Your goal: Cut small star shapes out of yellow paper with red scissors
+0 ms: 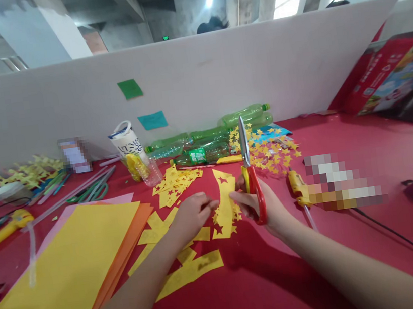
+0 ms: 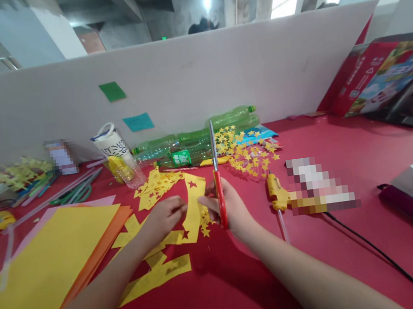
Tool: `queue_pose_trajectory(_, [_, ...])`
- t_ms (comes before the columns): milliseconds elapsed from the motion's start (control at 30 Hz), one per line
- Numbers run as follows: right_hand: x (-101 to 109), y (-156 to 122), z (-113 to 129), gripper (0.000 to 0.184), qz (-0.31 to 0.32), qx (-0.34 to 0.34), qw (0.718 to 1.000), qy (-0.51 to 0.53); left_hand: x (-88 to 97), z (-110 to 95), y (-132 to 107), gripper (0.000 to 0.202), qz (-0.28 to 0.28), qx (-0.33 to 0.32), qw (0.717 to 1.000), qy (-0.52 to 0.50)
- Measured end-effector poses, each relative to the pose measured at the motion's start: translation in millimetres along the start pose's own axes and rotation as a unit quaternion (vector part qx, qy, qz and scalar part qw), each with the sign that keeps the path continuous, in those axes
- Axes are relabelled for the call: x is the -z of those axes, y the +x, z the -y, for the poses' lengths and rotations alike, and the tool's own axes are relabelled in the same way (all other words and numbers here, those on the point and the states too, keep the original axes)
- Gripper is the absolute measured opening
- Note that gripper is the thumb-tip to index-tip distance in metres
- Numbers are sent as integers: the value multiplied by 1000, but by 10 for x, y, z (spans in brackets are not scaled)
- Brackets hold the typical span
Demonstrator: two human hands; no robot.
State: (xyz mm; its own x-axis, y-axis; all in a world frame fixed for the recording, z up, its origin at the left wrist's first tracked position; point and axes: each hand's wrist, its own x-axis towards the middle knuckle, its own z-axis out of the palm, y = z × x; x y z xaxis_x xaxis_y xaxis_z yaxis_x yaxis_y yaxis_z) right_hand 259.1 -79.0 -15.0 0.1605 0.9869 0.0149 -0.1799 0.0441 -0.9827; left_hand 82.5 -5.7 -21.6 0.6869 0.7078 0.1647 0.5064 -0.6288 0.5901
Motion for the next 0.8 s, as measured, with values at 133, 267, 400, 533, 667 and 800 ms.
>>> queue_pose_trajectory(133, [-75,-44,-57,36,-5,5,1000,-19,-28,-176,-148,29,4,107,945,-310])
queue_pose_trajectory(267, [-126,-84,-59,34,-11,5,999,-52,-56,-262,-229,22,22,153,882,-444])
queue_pose_trajectory(400, [-90,-103,6,35,25,-14,995,-98,117,-160,-267,21,-33,184,861,-473])
queue_pose_trajectory(533, [-60,-153,60,33,118,-23,967,-223,311,-15,-333,20,-140,182,856,-463])
queue_pose_trajectory(667, [-80,-212,107,32,196,-11,922,-335,343,53,-384,24,-216,172,846,-457])
queue_pose_trajectory(800, [-100,-226,163,34,200,-41,869,-451,298,70,-416,25,-249,162,847,-441])
